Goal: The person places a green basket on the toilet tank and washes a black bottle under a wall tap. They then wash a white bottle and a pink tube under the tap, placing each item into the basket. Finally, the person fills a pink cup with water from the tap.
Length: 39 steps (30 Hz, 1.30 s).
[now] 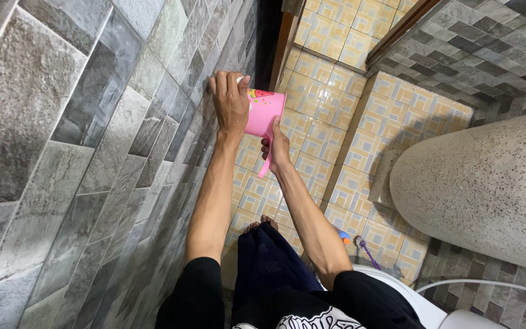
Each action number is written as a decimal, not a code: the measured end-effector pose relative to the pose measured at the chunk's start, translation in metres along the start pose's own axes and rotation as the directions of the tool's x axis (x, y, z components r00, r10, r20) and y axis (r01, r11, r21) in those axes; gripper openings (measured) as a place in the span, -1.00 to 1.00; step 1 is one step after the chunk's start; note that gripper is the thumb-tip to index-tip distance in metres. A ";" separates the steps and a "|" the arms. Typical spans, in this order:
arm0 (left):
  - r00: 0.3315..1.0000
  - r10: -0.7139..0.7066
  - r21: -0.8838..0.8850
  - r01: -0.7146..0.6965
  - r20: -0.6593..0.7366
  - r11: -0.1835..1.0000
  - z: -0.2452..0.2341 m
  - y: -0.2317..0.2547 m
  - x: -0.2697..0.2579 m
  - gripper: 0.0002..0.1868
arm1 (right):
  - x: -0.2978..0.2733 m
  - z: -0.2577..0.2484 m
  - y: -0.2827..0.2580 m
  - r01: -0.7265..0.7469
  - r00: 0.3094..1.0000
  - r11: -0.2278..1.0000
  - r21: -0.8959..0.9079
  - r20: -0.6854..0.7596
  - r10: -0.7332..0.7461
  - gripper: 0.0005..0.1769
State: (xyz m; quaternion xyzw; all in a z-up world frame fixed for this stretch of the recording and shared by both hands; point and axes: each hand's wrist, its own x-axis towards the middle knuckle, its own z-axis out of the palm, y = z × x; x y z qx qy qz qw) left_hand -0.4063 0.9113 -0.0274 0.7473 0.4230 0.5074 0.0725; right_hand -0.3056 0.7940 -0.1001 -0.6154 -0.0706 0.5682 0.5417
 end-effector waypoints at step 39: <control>0.611 -0.746 -0.477 0.755 0.263 0.450 0.110 -0.049 -0.144 -0.43 | 0.018 -0.021 0.002 -0.017 0.998 0.999 0.051 -0.062 0.021 -0.25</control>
